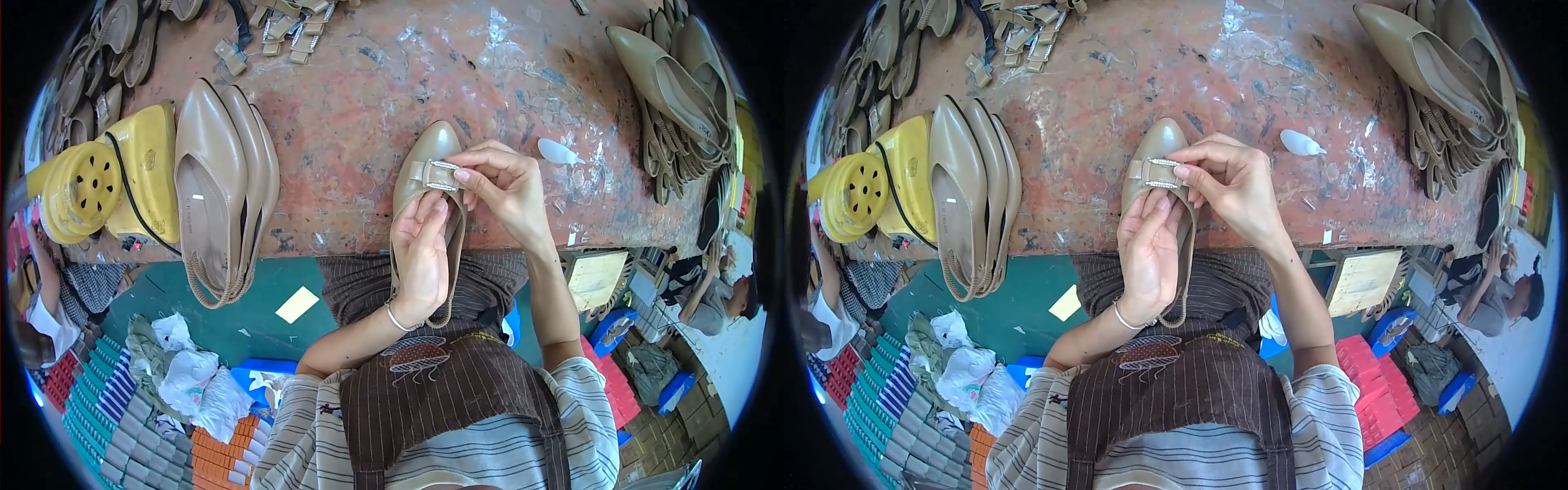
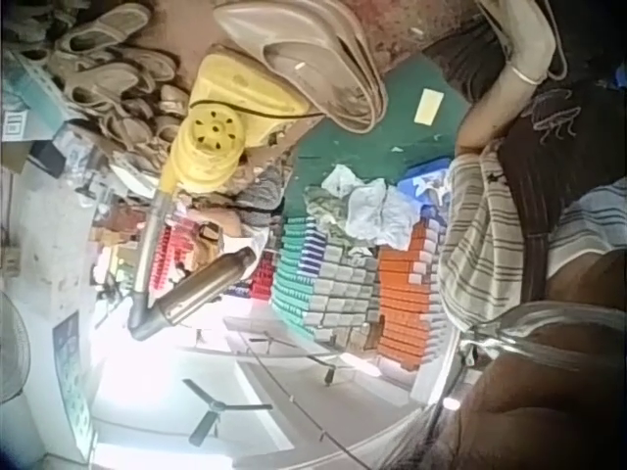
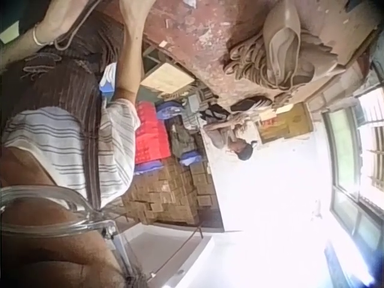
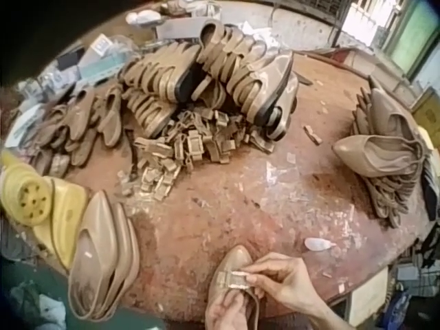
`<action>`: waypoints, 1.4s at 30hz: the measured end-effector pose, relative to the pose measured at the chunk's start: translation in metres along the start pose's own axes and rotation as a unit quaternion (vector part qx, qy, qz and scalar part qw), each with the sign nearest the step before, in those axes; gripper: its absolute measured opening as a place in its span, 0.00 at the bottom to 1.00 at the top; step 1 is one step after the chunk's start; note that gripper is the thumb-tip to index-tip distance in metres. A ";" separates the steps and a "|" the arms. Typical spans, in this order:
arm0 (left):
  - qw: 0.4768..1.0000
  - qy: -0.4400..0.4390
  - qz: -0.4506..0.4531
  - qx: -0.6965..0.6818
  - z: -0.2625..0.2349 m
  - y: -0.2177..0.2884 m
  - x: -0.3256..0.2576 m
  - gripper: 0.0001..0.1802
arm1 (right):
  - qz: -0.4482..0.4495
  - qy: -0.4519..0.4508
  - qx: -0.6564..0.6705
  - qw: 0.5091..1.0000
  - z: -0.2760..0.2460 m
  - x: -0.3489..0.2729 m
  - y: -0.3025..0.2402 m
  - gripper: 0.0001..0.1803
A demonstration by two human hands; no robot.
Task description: Apply glue and attach decorative buckles to the front of women's high-heeled shoes.
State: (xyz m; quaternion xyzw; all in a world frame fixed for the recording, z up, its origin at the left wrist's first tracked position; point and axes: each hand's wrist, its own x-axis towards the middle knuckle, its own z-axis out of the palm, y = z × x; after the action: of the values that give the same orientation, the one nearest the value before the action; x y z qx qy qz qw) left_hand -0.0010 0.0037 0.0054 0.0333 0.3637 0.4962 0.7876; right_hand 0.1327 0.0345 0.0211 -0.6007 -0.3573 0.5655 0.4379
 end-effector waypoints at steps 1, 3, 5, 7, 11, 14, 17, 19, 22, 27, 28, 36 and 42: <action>1.000 0.002 -0.001 -0.003 0.001 0.000 0.000 0.15 | 0.000 -0.005 0.000 1.000 0.000 0.000 0.000 0.08; 1.000 0.008 -0.004 0.001 -0.001 0.000 -0.001 0.15 | -0.001 -0.007 -0.005 1.000 -0.002 0.002 0.001 0.08; 1.000 0.014 -0.007 0.003 -0.002 0.000 -0.001 0.14 | -0.002 -0.007 -0.011 1.000 -0.002 0.003 0.001 0.08; 1.000 0.016 -0.004 0.004 -0.001 0.000 -0.001 0.13 | -0.008 0.000 -0.027 1.000 -0.001 0.003 0.001 0.07; 1.000 0.015 -0.008 0.021 0.006 0.003 0.001 0.12 | 0.000 0.006 -0.010 1.000 -0.001 0.003 0.002 0.06; 0.995 0.081 -0.049 0.022 0.012 0.005 0.008 0.13 | 0.009 0.013 -0.011 1.000 0.001 0.001 0.002 0.03; 0.991 0.105 -0.054 0.059 0.011 0.007 0.012 0.14 | 0.035 0.016 -0.016 0.999 0.004 -0.003 0.000 0.04; 0.993 0.089 -0.063 0.051 0.007 0.010 0.012 0.14 | -0.016 0.063 -0.066 0.996 0.009 -0.009 0.001 0.05; 0.997 0.040 -0.040 0.044 0.008 0.022 0.009 0.11 | -0.052 0.129 0.057 0.989 0.011 -0.022 0.009 0.05; 0.994 -0.002 -0.109 0.014 0.020 0.056 -0.024 0.15 | -0.076 0.236 0.029 0.968 0.004 -0.038 0.047 0.04; 0.990 -0.051 -0.130 -0.008 0.025 0.067 -0.028 0.14 | -0.110 0.251 -0.014 0.962 0.005 -0.038 0.055 0.04; 0.939 -0.156 0.205 0.230 0.138 0.251 0.059 0.03 | -0.169 0.256 -0.175 0.935 -0.004 -0.046 0.067 0.02; 0.875 0.122 0.327 0.336 0.139 0.396 0.096 0.24 | -0.208 0.241 -0.176 0.931 0.003 -0.041 0.060 0.01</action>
State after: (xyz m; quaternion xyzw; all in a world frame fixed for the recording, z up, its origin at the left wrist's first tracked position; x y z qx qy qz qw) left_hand -0.1936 0.3245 0.2189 0.3516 0.5703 0.5736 0.4714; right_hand 0.1214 -0.0243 -0.0194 -0.6990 -0.4515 0.2278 0.5056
